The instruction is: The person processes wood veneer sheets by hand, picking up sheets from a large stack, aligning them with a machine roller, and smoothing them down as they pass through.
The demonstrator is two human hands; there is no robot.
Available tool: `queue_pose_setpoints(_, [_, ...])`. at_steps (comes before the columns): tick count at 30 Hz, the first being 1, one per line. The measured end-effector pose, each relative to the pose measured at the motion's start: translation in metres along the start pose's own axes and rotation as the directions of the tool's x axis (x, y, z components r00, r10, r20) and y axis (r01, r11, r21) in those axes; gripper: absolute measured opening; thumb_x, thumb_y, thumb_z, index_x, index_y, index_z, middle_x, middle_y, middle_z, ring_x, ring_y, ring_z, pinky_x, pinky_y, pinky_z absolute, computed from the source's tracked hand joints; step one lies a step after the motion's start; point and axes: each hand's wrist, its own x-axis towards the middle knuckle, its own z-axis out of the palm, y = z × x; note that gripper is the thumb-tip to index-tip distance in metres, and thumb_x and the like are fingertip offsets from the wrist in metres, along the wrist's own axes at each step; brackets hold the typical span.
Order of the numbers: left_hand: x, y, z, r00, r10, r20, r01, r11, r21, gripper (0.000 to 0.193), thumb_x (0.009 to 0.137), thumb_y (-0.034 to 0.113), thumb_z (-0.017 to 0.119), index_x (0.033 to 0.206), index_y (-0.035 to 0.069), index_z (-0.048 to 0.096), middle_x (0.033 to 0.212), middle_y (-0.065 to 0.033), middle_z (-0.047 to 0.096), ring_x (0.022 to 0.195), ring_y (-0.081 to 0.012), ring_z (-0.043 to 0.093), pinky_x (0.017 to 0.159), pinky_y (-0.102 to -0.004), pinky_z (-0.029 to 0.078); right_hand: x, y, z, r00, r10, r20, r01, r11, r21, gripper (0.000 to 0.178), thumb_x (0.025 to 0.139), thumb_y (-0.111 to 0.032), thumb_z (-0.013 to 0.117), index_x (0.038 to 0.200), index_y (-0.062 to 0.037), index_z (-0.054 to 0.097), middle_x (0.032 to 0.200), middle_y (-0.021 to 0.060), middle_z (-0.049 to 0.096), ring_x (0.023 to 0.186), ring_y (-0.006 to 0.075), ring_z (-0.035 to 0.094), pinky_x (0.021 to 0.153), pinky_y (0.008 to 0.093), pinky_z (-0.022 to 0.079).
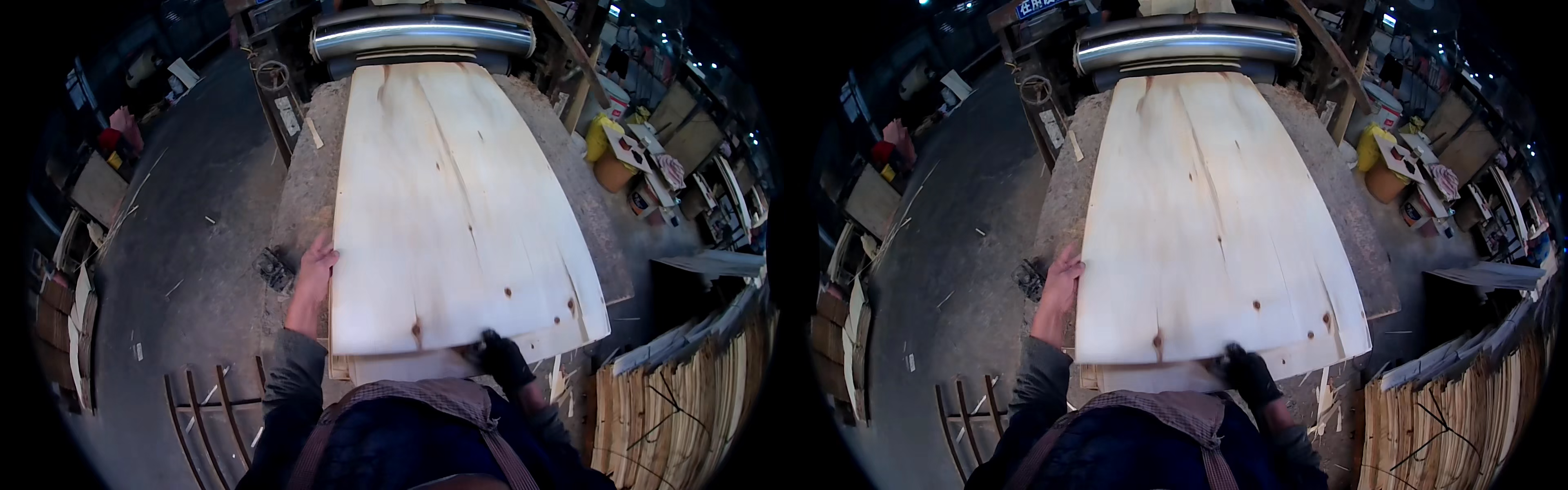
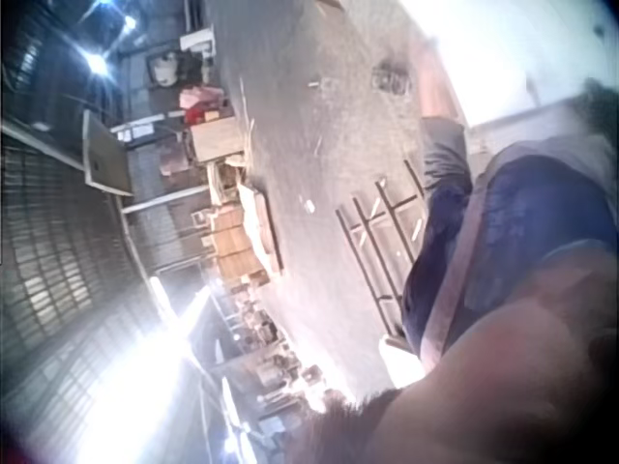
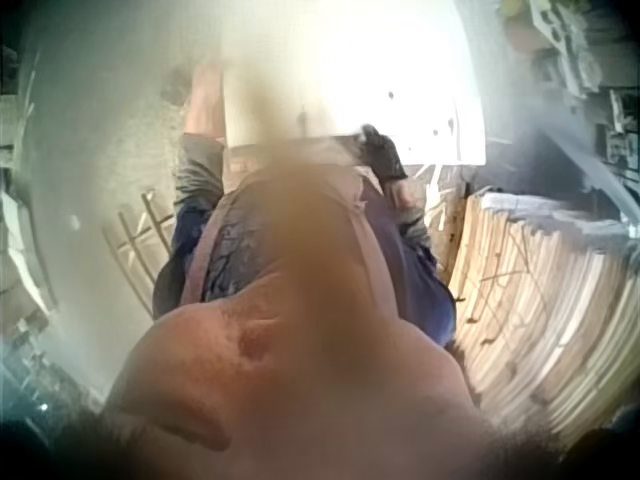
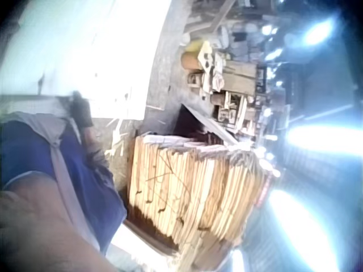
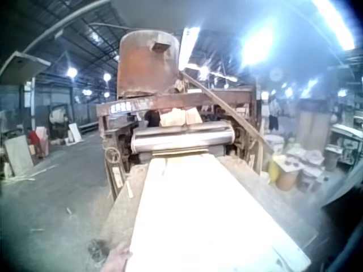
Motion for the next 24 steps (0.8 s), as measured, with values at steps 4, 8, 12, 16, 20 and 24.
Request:
queue_pose_setpoints(4, [-0.022, -0.019, 0.023, 0.973, 0.128, -0.191, -0.001, 0.835, 0.551, 0.059, 0.078, 0.004, 0.056, 0.130, -0.004, 0.030, 0.130, -0.0209, 0.041, 0.117, -0.0275, 0.044, 0.097, -0.0349, 0.035, 0.080, -0.018, -0.016, 0.893, -0.248, 0.375, 0.383, 0.856, -0.346, 0.016, 0.089, -0.014, 0.041, 0.095, -0.0047, 0.053, 0.096, 0.0125, 0.056, 0.086, 0.0282, 0.056, 0.077, 0.0375, 0.048])
queue_pose_setpoints(8, [-0.058, -0.076, 0.032, 0.961, 0.221, -0.163, 0.043, 0.465, 0.884, 0.068, 0.075, 0.018, 0.063, 0.129, -0.006, 0.030, 0.131, -0.0274, 0.033, 0.120, -0.0373, 0.037, 0.100, -0.0393, 0.031, 0.157, -0.064, 0.043, 0.964, -0.168, 0.208, 0.121, 0.967, 0.224, 0.020, 0.088, -0.016, 0.043, 0.092, 0.0024, 0.049, 0.086, 0.0196, 0.057, 0.089, 0.0372, 0.058, 0.085, 0.0523, 0.046])
queue_pose_setpoints(12, [-0.067, -0.108, 0.044, 0.965, 0.232, -0.126, 0.035, 0.360, 0.932, 0.073, 0.074, 0.023, 0.065, 0.128, -0.009, 0.029, 0.136, -0.0283, 0.023, 0.124, -0.0393, 0.028, 0.102, -0.0396, 0.028, 0.207, -0.089, 0.079, 0.917, -0.310, 0.251, 0.282, 0.949, 0.142, 0.026, 0.090, -0.022, 0.043, 0.103, 0.0009, 0.047, 0.099, 0.0196, 0.056, 0.098, 0.0381, 0.055, 0.089, 0.0507, 0.043])
queue_pose_setpoints(16, [-0.065, -0.109, 0.033, 0.973, 0.127, -0.192, 0.096, 0.533, 0.841, 0.068, 0.075, 0.015, 0.062, 0.131, -0.004, 0.029, 0.142, -0.0200, 0.019, 0.128, -0.0320, 0.027, 0.101, -0.0338, 0.031, 0.190, -0.093, 0.093, 0.947, -0.168, 0.274, 0.091, 0.958, 0.272, 0.035, 0.091, -0.020, 0.040, 0.121, -0.0007, 0.040, 0.120, 0.0195, 0.048, 0.110, 0.0380, 0.048, 0.094, 0.0471, 0.040])
queue_pose_setpoints(20, [-0.066, -0.085, 0.038, 0.967, -0.010, -0.255, 0.131, 0.878, 0.461, 0.057, 0.073, 0.002, 0.058, 0.127, 0.000, 0.040, 0.144, -0.0124, 0.020, 0.129, -0.0236, 0.026, 0.100, -0.0298, 0.031, 0.137, -0.045, 0.048, 0.861, -0.004, 0.509, -0.049, 0.995, 0.091, 0.038, 0.093, -0.018, 0.038, 0.127, -0.0019, 0.034, 0.124, 0.0225, 0.044, 0.113, 0.0389, 0.046, 0.094, 0.0488, 0.039])
queue_pose_setpoints(24, [-0.060, -0.079, 0.024, 0.983, -0.022, -0.180, 0.024, 1.000, 0.006, 0.051, 0.073, -0.011, 0.051, 0.122, 0.003, 0.048, 0.142, -0.0124, 0.023, 0.122, -0.0194, 0.036, 0.093, -0.0283, 0.038, 0.040, -0.017, 0.035, 0.835, 0.233, 0.499, -0.264, 0.964, -0.008, 0.039, 0.091, -0.016, 0.041, 0.127, -0.0016, 0.035, 0.120, 0.0250, 0.047, 0.112, 0.0388, 0.047, 0.094, 0.0499, 0.039])
